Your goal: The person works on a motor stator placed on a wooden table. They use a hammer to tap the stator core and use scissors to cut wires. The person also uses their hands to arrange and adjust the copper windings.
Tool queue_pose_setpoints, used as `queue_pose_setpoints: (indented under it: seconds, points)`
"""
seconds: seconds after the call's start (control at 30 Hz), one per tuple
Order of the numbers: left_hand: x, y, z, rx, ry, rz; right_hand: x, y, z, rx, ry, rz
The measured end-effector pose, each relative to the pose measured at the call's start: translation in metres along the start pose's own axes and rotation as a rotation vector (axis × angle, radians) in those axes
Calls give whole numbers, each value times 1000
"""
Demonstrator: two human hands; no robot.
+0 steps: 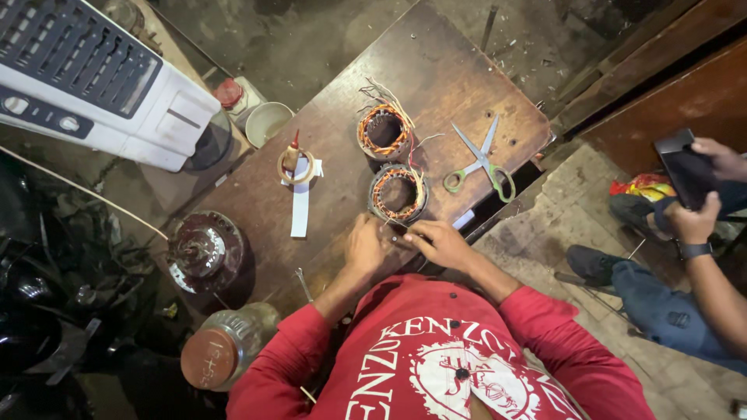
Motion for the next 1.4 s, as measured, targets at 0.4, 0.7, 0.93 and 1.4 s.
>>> queue_pose_setpoints:
  seconds: [0.4, 0.7, 0.93, 1.4]
  points:
    - [-6, 6, -10, 316, 464, 83, -6, 29, 19, -623, 457, 35]
    - [12, -4, 15, 147, 207, 176, -16, 13, -14, -74, 6, -87]
    - [0, 11, -15, 181, 216, 229, -32, -12, -2, 333, -208, -147]
    - [19, 70, -33, 1515, -1034, -243, 21, 6, -19, 128, -285, -124]
Point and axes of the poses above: each hand's wrist, its own x-axis away from the middle knuckle, its own y-axis out of the palm, z = x × y, the point moved 3 cm from there along -x, towards the middle knuckle, and after that the axes turned 3 degrees about z, right-handed, at the moved point
